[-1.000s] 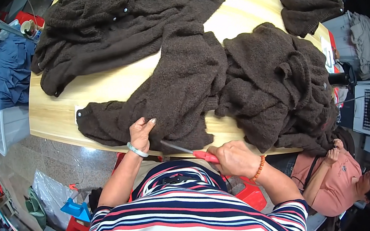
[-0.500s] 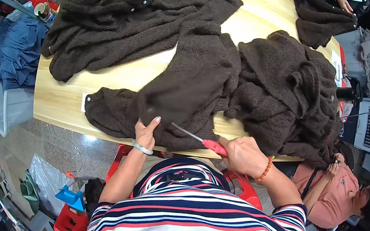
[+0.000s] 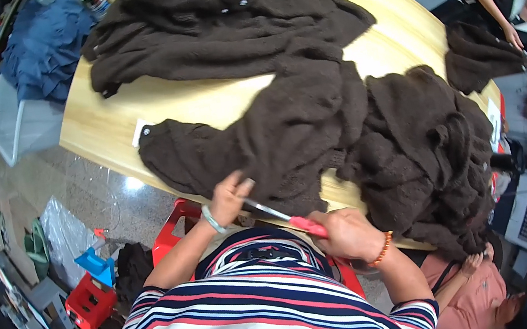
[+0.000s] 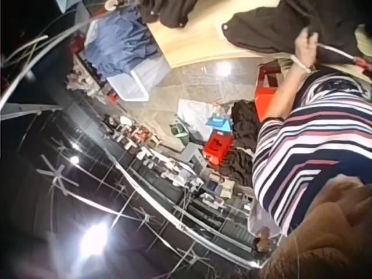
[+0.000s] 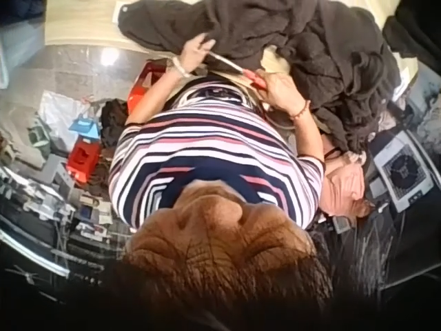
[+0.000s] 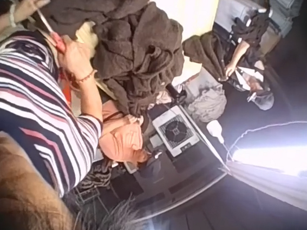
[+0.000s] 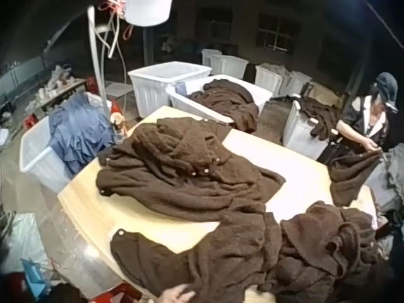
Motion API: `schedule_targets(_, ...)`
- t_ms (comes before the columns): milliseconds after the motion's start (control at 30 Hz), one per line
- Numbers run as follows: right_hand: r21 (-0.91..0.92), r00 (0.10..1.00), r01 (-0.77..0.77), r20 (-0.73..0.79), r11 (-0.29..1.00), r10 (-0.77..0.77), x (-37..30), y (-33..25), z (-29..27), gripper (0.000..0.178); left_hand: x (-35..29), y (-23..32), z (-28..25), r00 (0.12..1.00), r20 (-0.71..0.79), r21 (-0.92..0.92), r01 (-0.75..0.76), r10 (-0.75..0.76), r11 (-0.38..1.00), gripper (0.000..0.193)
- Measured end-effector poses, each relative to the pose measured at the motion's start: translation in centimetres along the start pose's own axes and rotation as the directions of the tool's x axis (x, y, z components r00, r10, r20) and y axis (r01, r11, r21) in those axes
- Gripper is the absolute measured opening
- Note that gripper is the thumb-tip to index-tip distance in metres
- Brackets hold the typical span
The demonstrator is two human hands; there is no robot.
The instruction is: Trimming loose threads from knitted garments using scissors.
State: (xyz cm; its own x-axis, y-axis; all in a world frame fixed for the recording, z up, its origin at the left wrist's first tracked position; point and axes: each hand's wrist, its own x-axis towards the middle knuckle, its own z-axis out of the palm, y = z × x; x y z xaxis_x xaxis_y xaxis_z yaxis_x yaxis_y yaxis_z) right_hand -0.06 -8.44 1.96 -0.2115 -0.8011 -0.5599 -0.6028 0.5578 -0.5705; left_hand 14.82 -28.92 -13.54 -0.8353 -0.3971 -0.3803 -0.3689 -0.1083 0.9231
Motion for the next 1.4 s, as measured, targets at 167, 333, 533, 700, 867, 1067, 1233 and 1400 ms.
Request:
schedule_targets(167,0.123,0.946,0.036,-0.325,0.992,0.006,2.8,0.8,-1.4,0.028,-3.6,3.8,1.8,0.761,0.625,-0.124,-0.125,0.175,0.984,0.033)
schedule_targets(333,0.023,0.912,0.167,-0.385,0.986,-0.145,7.9,0.8,-1.9,0.028,-2.9,1.5,-0.8,0.979,0.203,-0.052,0.027,-0.016,0.998,0.035)
schedule_targets(533,-0.139,0.994,0.081,-0.060,0.987,-0.090,6.8,-0.4,-2.9,0.023,-1.1,-2.2,-3.2,0.989,-0.026,-0.576,0.102,-0.144,0.811,0.024)
schedule_targets(700,-0.226,0.996,0.066,0.076,0.972,-0.050,3.8,-0.8,-2.2,0.025,-0.7,-3.7,-2.1,0.981,-0.046,-0.558,0.129,-0.186,0.820,0.022)
schedule_targets(867,-0.206,0.997,0.038,0.080,0.978,-0.022,3.1,-0.2,-2.4,0.026,-1.1,-5.6,-3.5,0.977,-0.140,-0.434,0.083,-0.158,0.897,0.021)
schedule_targets(1067,-0.194,0.996,0.026,-0.084,0.981,-0.043,3.4,1.2,-1.6,0.029,0.2,-3.9,-3.5,0.980,-0.027,-0.466,0.163,-0.198,0.870,0.029)
schedule_targets(1233,-0.175,0.997,0.000,-0.078,0.985,-0.014,3.5,1.4,-1.8,0.030,3.2,-1.7,-4.6,0.950,0.138,-0.498,0.312,-0.281,0.809,0.028)
schedule_targets(1400,-0.144,0.994,-0.056,-0.106,0.988,0.040,3.2,2.2,-2.3,0.026,5.5,-0.9,-4.5,0.925,0.218,-0.324,0.370,-0.312,0.870,0.024)
